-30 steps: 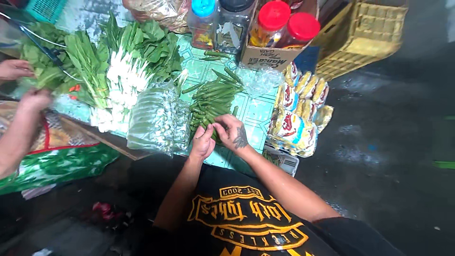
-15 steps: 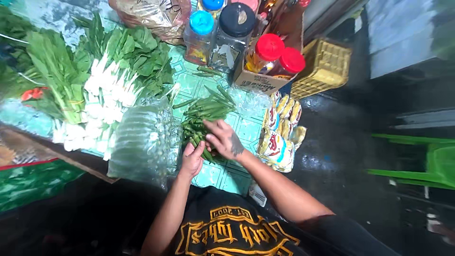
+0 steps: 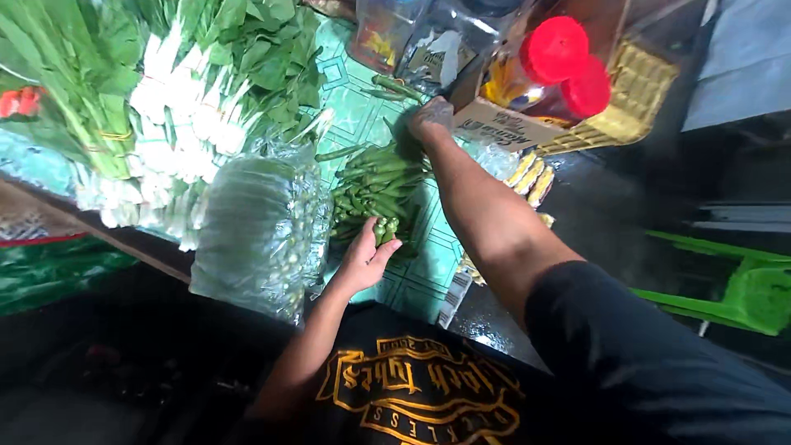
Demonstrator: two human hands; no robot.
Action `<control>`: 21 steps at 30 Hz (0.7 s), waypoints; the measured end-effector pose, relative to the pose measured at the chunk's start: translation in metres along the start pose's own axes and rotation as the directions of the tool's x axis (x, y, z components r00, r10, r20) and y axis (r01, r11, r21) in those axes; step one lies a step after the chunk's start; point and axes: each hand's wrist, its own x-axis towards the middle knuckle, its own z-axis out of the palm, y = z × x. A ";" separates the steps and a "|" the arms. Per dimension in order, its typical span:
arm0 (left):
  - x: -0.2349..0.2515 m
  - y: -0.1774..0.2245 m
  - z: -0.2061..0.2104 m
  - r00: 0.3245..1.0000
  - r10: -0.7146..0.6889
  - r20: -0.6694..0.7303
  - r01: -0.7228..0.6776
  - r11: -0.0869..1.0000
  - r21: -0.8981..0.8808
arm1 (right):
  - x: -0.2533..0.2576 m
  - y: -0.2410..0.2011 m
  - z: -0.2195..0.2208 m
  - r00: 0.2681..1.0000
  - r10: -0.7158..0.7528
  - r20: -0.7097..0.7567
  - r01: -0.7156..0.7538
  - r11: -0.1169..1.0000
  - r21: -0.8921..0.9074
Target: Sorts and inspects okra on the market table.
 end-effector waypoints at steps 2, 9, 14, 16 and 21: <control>0.006 0.001 0.001 1.000 -0.014 0.027 0.012 0.998 0.056 | 0.001 0.003 -0.001 0.999 -0.032 0.001 0.032 0.999 -0.021; 0.006 0.011 0.007 0.997 0.030 0.064 -0.037 0.993 0.109 | 0.017 0.039 0.000 0.895 -0.445 -0.017 0.444 0.891 0.091; -0.003 0.016 0.004 0.999 0.011 0.052 -0.015 0.997 0.073 | -0.037 0.113 -0.032 0.861 -0.393 -0.323 0.481 0.422 0.769; -0.005 0.017 0.006 0.997 0.000 0.071 -0.004 0.998 0.067 | -0.064 0.173 -0.036 0.933 -0.249 -0.261 0.291 0.091 0.952; -0.010 0.027 0.026 0.981 -0.033 0.191 0.005 0.989 0.145 | -0.125 0.354 -0.048 0.971 0.096 -0.217 0.219 -0.013 0.976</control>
